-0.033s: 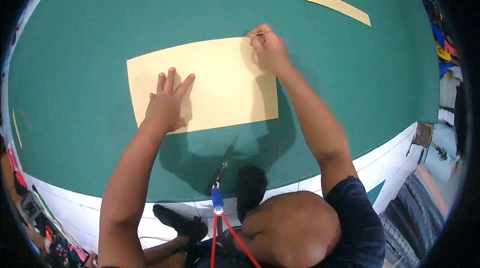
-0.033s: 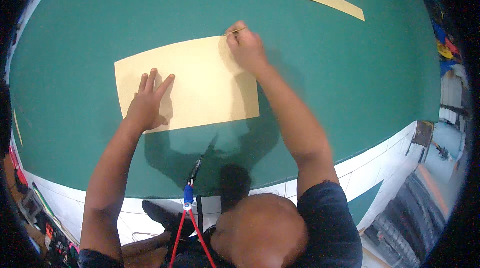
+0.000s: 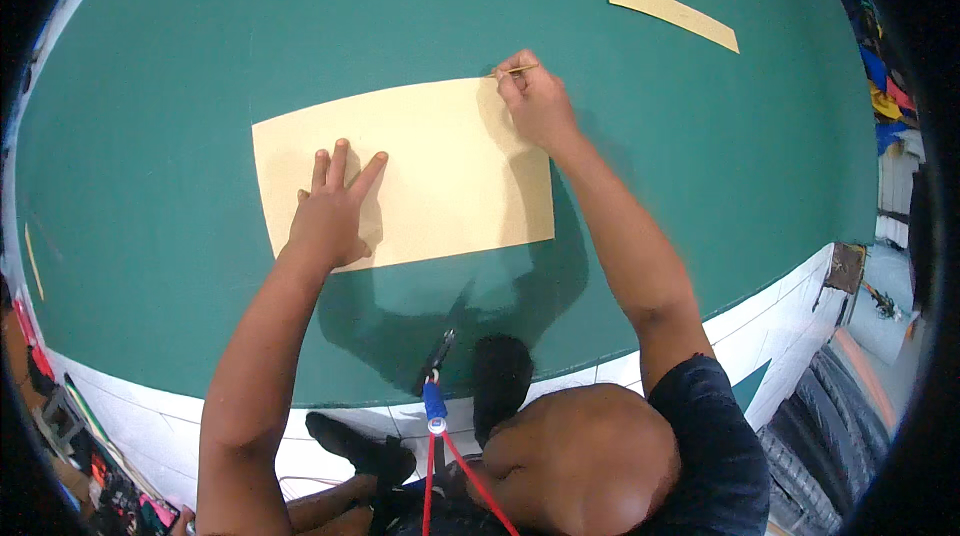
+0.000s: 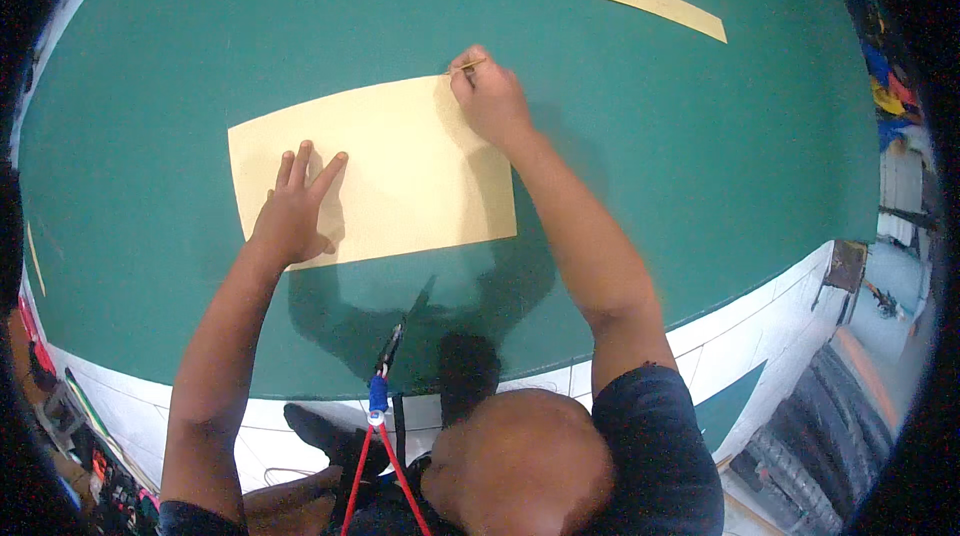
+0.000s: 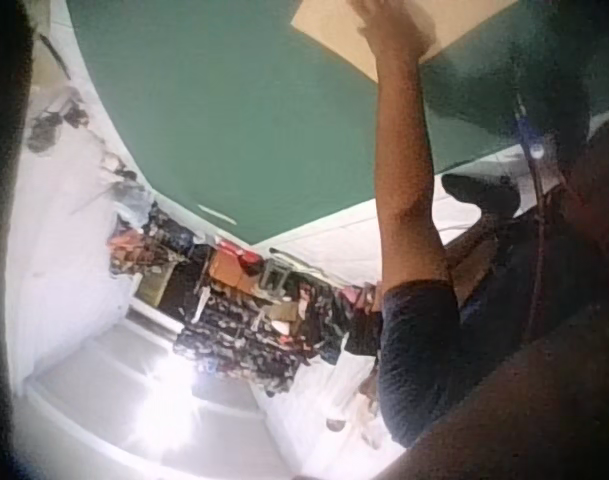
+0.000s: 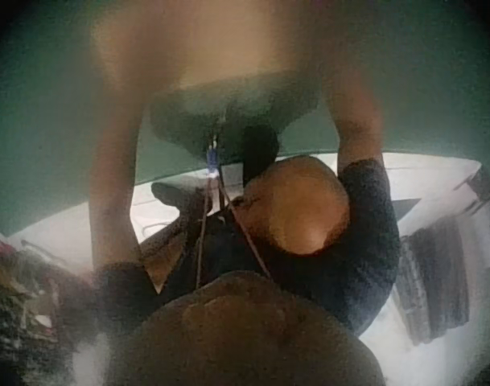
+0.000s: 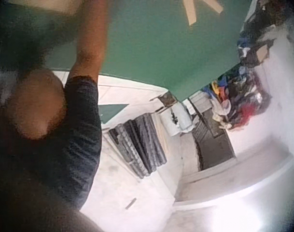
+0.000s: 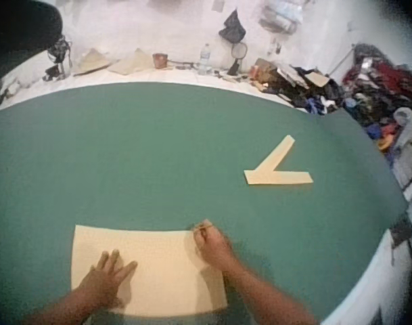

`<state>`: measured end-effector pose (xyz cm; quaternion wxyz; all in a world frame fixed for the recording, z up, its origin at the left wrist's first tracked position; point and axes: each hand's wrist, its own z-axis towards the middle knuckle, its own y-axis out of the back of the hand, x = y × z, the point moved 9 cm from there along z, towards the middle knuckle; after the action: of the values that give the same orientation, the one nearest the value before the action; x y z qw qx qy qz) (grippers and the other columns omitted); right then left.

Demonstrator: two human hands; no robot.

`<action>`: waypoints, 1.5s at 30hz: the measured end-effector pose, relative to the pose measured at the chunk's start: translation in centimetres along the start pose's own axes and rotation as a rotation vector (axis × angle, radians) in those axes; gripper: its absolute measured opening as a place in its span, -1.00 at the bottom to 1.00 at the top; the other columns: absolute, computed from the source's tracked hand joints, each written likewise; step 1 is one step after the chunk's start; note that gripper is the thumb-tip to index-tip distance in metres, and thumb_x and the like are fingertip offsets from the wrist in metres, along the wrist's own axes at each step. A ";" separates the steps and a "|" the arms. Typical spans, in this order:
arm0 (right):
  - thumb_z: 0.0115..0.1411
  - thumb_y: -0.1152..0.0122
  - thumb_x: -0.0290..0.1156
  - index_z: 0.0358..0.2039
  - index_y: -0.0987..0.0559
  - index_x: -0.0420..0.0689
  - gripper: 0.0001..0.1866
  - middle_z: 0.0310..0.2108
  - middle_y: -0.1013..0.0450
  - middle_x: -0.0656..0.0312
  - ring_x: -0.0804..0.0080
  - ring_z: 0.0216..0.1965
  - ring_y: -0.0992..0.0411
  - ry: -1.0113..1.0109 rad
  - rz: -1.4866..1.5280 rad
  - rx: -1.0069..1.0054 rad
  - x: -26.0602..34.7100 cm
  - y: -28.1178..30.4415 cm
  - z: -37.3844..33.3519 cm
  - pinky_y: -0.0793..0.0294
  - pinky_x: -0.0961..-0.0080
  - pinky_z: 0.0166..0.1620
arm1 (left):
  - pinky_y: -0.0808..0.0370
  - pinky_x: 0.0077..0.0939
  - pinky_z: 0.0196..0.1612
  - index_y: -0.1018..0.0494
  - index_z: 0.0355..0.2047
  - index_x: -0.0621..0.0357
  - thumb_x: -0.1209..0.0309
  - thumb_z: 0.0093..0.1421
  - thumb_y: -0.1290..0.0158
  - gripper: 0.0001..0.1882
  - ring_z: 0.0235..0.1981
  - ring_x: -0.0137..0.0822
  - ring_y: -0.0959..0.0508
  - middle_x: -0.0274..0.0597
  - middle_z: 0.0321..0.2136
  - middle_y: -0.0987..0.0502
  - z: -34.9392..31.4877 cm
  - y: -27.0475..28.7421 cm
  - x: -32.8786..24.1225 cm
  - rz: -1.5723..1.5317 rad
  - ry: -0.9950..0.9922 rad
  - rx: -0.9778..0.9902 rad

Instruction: The person places a rectangular sheet of light-colored paper on a green surface and uses a small handheld blade to cut along its edges. They reposition the paper multiple times to trim different sides and then cut a separate strip of paper using a metal ruler as a guide.

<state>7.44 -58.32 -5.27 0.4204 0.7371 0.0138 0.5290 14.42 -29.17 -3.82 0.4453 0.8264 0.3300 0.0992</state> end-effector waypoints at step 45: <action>0.33 0.06 -0.44 -0.18 -0.45 -0.20 -0.85 -0.15 -0.50 -0.12 -0.19 -0.14 -0.51 0.148 -0.454 0.158 -2.2 2.7 -10.6 -0.49 -0.06 -0.08 | -0.48 0.38 0.23 0.11 0.50 -0.52 0.23 -0.32 -0.61 0.45 0.49 0.33 0.06 0.13 0.52 0.19 0.8 -0.4 0.3 0.079 0.001 0.014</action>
<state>-3.01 -54.66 -4.34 0.4673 0.7050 0.2510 0.4708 14.87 -29.34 -4.60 0.4352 0.8418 0.2980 0.1148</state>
